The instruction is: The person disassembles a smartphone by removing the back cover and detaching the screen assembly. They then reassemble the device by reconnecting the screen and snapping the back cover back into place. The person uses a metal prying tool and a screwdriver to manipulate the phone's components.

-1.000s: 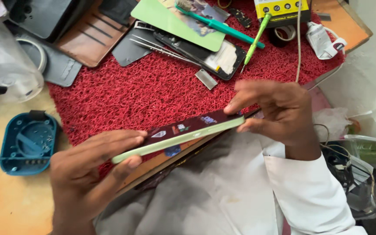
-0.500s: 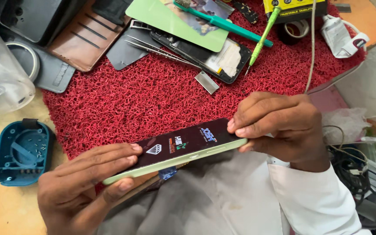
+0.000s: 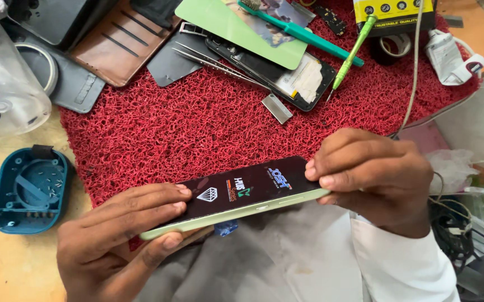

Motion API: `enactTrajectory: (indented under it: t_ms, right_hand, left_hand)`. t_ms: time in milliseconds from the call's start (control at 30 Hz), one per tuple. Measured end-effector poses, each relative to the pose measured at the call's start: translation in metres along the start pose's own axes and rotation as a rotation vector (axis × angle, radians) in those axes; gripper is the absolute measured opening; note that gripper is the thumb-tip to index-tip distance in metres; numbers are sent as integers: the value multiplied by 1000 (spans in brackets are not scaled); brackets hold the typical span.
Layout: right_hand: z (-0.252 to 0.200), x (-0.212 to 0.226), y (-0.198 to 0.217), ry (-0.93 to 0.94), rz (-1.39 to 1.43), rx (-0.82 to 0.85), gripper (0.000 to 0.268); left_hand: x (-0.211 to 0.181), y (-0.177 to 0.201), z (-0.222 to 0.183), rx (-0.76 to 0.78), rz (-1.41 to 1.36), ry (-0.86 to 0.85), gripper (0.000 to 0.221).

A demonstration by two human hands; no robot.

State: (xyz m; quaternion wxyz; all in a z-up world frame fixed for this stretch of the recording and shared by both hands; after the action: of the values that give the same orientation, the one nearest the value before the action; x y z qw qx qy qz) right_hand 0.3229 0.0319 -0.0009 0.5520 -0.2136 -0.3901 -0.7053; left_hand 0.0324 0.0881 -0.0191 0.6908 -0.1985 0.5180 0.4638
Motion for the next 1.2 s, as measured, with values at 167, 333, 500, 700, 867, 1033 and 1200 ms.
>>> enactTrajectory:
  t_ms: [167, 333, 500, 700, 867, 1033, 1200]
  right_hand:
    - [-3, 0, 4, -30, -35, 107, 23]
    - [33, 37, -22, -133, -470, 313, 43]
    - [56, 76, -95, 133, -758, 317, 42]
    - [77, 60, -109, 46, -790, 284, 18]
    - [76, 51, -73, -156, -152, 16, 21]
    - [62, 36, -76, -48, 152, -36, 18]
    - [32, 50, -80, 8, 129, 21, 25]
  left_hand:
    - [-6, -1, 3, -28, 75, -32, 30]
    - [-2, -2, 8, -82, 25, -39, 25]
    - [6, 1, 12, -184, -32, 79, 34]
    - [19, 6, 7, -188, -213, 56, 42]
    - [1, 18, 15, -296, -448, -150, 28]
    - [-61, 30, 9, -263, -166, -385, 27]
    - [-78, 24, -8, -170, -76, -397, 27]
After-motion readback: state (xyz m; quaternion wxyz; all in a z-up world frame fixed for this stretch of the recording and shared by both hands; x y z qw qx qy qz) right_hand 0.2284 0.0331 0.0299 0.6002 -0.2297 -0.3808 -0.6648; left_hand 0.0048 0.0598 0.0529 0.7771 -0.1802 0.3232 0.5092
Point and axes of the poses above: each hand's wrist, its own z-axis towards the middle knuckle, its own y-axis out of the back of the hand, x = y × z, the point moved 7 cm from there along z, towards the middle knuckle, and after that the axes turned 7 degrees about -z, right-handed, at the moved point
